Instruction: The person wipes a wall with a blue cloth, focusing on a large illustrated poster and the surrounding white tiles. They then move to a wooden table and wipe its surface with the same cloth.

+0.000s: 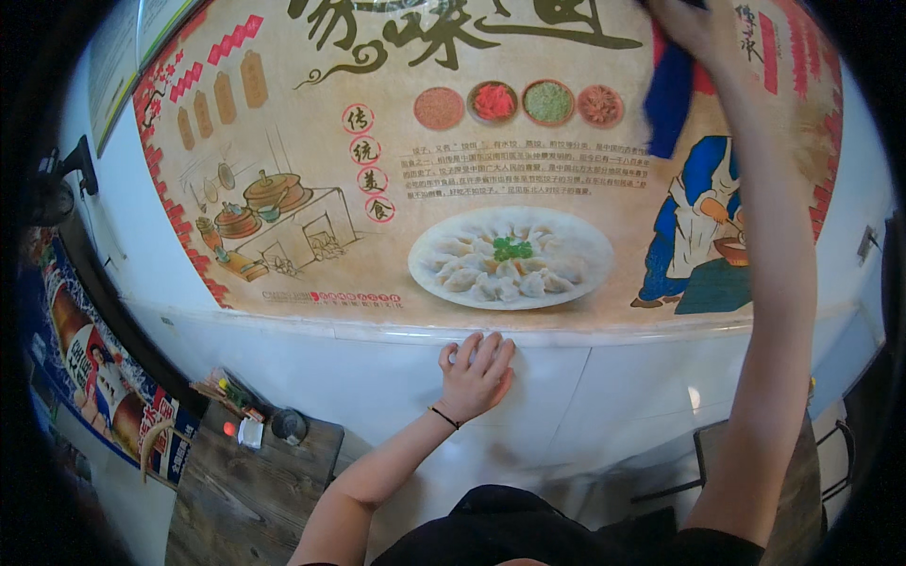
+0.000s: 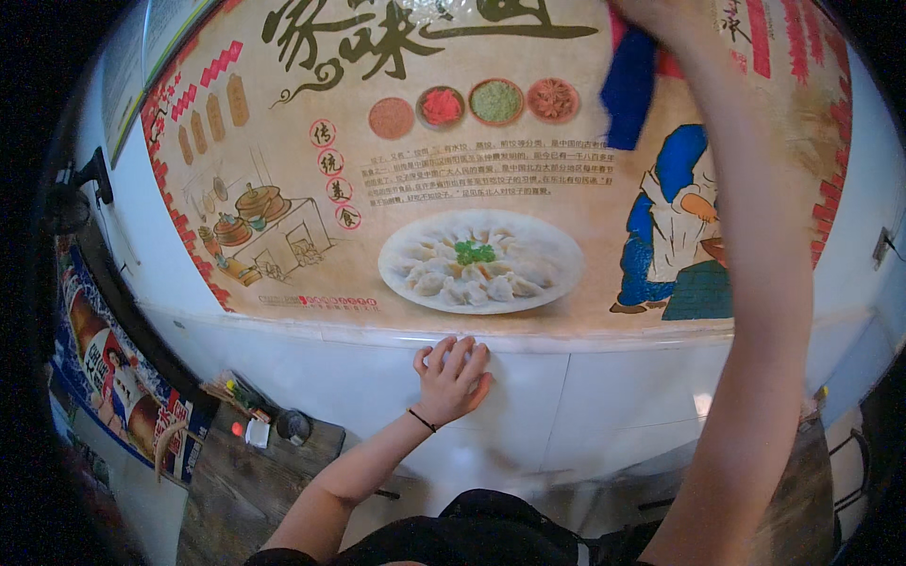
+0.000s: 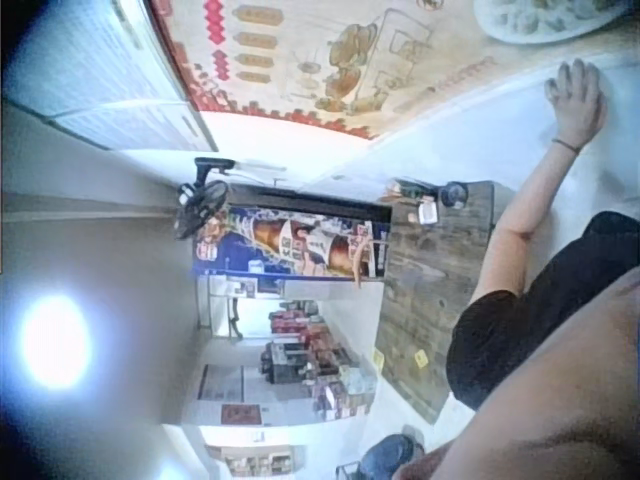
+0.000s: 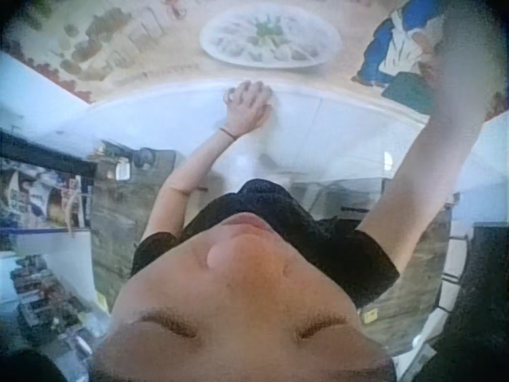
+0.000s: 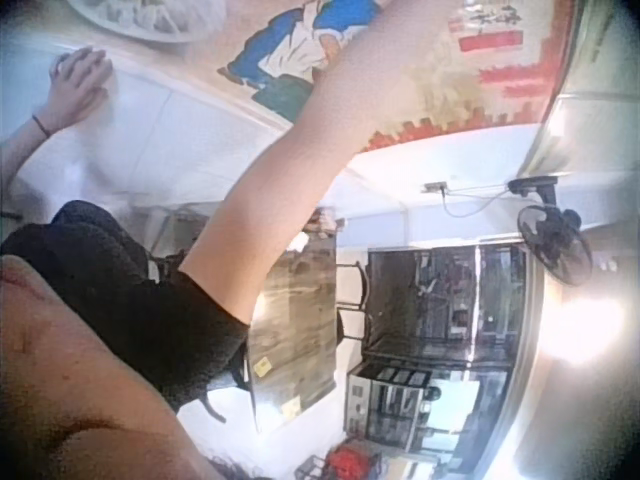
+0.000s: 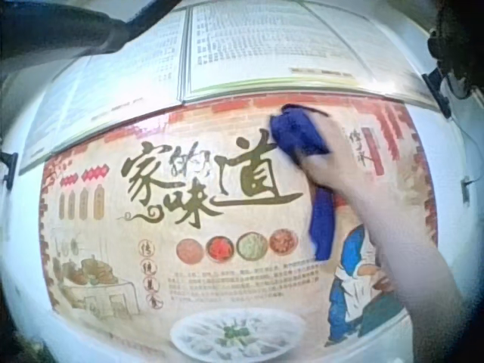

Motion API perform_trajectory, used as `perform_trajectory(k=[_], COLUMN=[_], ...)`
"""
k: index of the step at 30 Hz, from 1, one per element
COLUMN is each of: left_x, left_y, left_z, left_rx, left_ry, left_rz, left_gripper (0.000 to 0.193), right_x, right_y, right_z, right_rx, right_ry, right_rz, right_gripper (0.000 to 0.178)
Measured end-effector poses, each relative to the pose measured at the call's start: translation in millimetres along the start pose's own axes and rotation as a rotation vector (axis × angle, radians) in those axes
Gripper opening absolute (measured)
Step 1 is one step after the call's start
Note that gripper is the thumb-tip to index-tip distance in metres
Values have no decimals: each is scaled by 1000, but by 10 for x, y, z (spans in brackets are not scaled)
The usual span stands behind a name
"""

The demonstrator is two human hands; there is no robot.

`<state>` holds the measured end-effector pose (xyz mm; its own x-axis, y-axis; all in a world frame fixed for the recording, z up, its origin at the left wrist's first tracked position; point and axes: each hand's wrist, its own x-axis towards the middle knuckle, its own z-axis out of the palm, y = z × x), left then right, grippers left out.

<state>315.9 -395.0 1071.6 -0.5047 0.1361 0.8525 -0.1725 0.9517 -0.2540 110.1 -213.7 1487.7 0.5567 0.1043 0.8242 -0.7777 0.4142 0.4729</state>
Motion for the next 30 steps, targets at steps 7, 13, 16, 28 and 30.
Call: perform_trajectory(k=[7,13,16,28,30], left_x=[72,20,15,23,14], left_y=[85,33,43,-49,-54], left_z=[49,18,48,18,31], left_rx=[-44,-7,-25,-62,-64], left_ry=[-25,1,9,22,14], left_rz=[7,-5,-16,49,57], left_gripper=[52,51,51,48,48], right_x=[-714,-1431,-2040,-3334,-3164], right_y=[2092,2447,2212,25,-361], right_z=[-635,-1332,-1760,-2070,-1844], right_rx=[-396,-467,-573,-704,-582], right_ry=[-190,-79,-108,-4,19], right_rz=[137,484,859,1437,1395], right_gripper=[47,49,70,62,59])
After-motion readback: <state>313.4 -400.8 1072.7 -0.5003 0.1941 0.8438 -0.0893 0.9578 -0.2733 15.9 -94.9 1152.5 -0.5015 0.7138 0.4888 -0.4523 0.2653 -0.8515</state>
